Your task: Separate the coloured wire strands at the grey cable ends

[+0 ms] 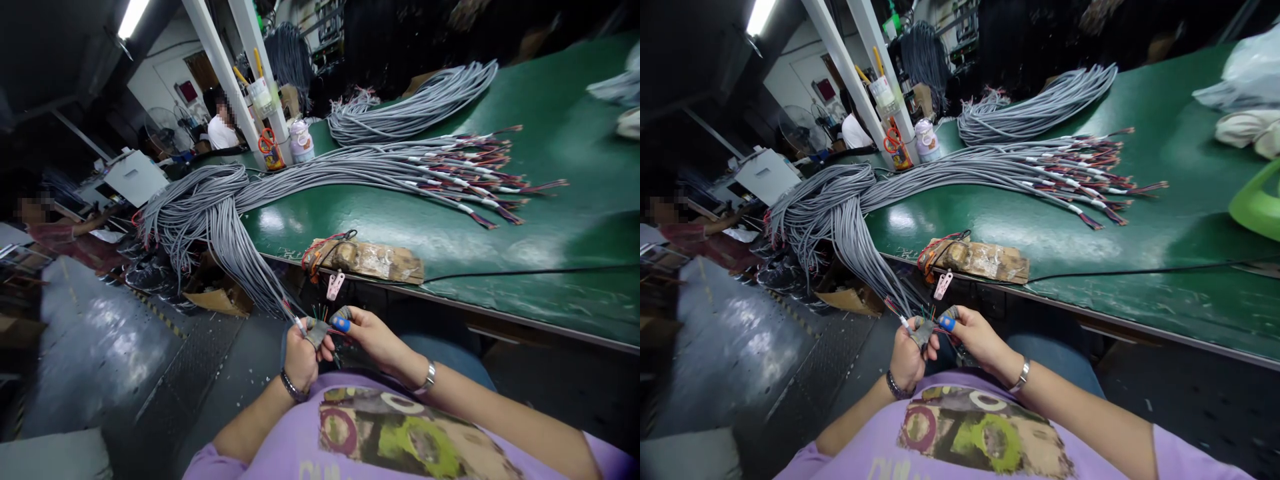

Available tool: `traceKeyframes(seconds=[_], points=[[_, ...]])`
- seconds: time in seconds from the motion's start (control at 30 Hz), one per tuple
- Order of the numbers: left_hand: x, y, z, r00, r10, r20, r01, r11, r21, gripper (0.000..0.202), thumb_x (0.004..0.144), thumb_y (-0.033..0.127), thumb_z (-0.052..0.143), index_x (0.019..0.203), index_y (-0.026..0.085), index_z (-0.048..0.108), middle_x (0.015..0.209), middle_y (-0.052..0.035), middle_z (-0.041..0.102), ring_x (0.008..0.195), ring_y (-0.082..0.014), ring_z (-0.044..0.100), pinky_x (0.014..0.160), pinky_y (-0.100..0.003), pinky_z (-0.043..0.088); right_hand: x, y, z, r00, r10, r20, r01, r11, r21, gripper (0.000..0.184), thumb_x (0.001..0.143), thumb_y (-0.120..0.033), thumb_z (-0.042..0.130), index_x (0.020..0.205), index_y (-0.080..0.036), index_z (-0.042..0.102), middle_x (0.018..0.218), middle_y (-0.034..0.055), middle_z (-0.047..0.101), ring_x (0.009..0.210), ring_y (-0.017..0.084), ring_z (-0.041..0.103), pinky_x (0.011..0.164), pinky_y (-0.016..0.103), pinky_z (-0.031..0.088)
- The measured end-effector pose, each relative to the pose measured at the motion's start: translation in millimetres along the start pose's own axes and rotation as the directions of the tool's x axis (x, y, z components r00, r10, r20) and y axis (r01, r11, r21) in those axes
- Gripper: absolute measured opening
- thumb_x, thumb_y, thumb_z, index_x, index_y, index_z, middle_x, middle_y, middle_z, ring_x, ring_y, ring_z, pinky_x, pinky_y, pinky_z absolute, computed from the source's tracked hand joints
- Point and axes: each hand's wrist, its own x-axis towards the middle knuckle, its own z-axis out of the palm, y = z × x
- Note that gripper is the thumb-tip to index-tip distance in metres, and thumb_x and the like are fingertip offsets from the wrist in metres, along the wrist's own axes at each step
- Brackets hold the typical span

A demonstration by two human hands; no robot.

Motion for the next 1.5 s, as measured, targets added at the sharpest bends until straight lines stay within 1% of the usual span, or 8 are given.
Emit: traceKeyframes(seconds=[0.37, 0.53, 0.77, 0.87, 0.97, 1.1, 1.27, 1.5], points=[[-1.6, -3.6, -0.7, 1.000, 0.001, 0.026, -0.003, 0.999, 0.053, 0.026, 0.073, 0.036, 0.062, 0.062, 0.015, 0.051, 0.046, 0.0008, 0.058, 0.031, -0.0053, 0.045, 0.033, -0.017, 0.020, 8.2, -8.7, -1.4, 0.987, 0.008, 0.159, 0.002, 0.998, -0.065, 0.035, 0.066, -0.046, 0.070, 0.074, -0.016, 0.056, 0.059, -0.0026, 0.055, 0.052, 0.009, 0.042, 0.050, 0.023, 0.030], [-1.5, -1.5, -0.8, 1.000, 0.007, 0.008, -0.007, 1.000, 0.024, 0.029, 0.074, 0.038, 0.062, 0.061, 0.015, 0.051, 0.047, 0.0001, 0.058, 0.031, -0.0050, 0.045, 0.032, -0.017, 0.020, 4.7, -5.6, 1.2, 0.997, 0.011, 0.078, -0.010, 1.000, -0.019, 0.037, 0.061, -0.048, 0.072, 0.067, -0.016, 0.055, 0.055, -0.0029, 0.053, 0.051, 0.009, 0.041, 0.050, 0.024, 0.032], [0.8, 3.1, -0.2, 0.996, -0.066, -0.062, 0.062, 0.996, -0.071, 0.030, 0.066, 0.041, 0.066, 0.063, 0.016, 0.050, 0.046, 0.0018, 0.057, 0.030, -0.0053, 0.045, 0.032, -0.016, 0.021, 1.1, -1.6, -4.1, 0.999, 0.043, 0.011, -0.044, 0.991, 0.123, 0.034, 0.065, -0.045, 0.070, 0.061, -0.017, 0.052, 0.048, -0.0071, 0.041, 0.046, 0.006, 0.036, 0.048, 0.022, 0.032], [0.4, 3.1, 0.1, 0.996, -0.064, -0.055, 0.062, 0.997, -0.047, 0.031, 0.066, 0.043, 0.065, 0.062, 0.016, 0.050, 0.046, 0.0017, 0.057, 0.030, -0.0054, 0.044, 0.032, -0.016, 0.022, 2.6, -6.7, -6.5, 0.995, 0.101, 0.028, -0.104, 0.978, 0.183, 0.029, 0.063, -0.040, 0.073, 0.073, -0.017, 0.057, 0.057, -0.0049, 0.052, 0.051, 0.008, 0.046, 0.052, 0.022, 0.038], [-0.3, 0.9, 0.2, 0.998, -0.051, -0.025, 0.052, 0.999, 0.017, 0.033, 0.068, 0.045, 0.064, 0.061, 0.016, 0.050, 0.045, 0.0013, 0.057, 0.030, -0.0053, 0.044, 0.032, -0.017, 0.021, 5.7, -11.3, -5.9, 0.990, 0.127, 0.055, -0.134, 0.975, 0.177, 0.037, 0.056, -0.030, 0.078, 0.085, -0.018, 0.059, 0.077, 0.0015, 0.065, 0.064, 0.012, 0.058, 0.056, 0.024, 0.041], [-0.8, -2.9, -0.9, 0.999, -0.032, 0.019, 0.030, 0.997, 0.065, 0.034, 0.071, 0.045, 0.062, 0.060, 0.016, 0.049, 0.045, 0.0008, 0.057, 0.030, -0.0052, 0.044, 0.032, -0.018, 0.019, 9.6, -11.2, -3.0, 0.994, 0.072, 0.088, -0.081, 0.990, 0.114, 0.033, 0.056, -0.027, 0.077, 0.079, -0.016, 0.057, 0.069, 0.0004, 0.065, 0.062, 0.012, 0.058, 0.060, 0.025, 0.043], [-1.3, -4.7, -1.5, 0.998, -0.041, 0.047, 0.037, 0.995, 0.096, 0.033, 0.072, 0.044, 0.062, 0.061, 0.016, 0.050, 0.045, 0.0008, 0.057, 0.030, -0.0057, 0.045, 0.032, -0.018, 0.019, 11.6, -7.3, -2.5, 0.998, -0.014, 0.056, 0.012, 1.000, 0.024, 0.029, 0.058, -0.029, 0.075, 0.074, -0.016, 0.054, 0.058, -0.0035, 0.059, 0.053, 0.009, 0.052, 0.053, 0.023, 0.039], [0.9, -4.8, 1.8, 1.000, -0.016, 0.008, 0.015, 0.999, 0.044, 0.032, 0.072, 0.043, 0.062, 0.062, 0.016, 0.049, 0.046, 0.0013, 0.057, 0.031, -0.0052, 0.044, 0.032, -0.017, 0.020, 5.9, -2.7, -0.9, 0.994, -0.103, -0.023, 0.102, 0.995, -0.012, 0.031, 0.061, -0.034, 0.072, 0.080, -0.018, 0.054, 0.065, -0.0020, 0.058, 0.059, 0.011, 0.053, 0.055, 0.024, 0.040]])
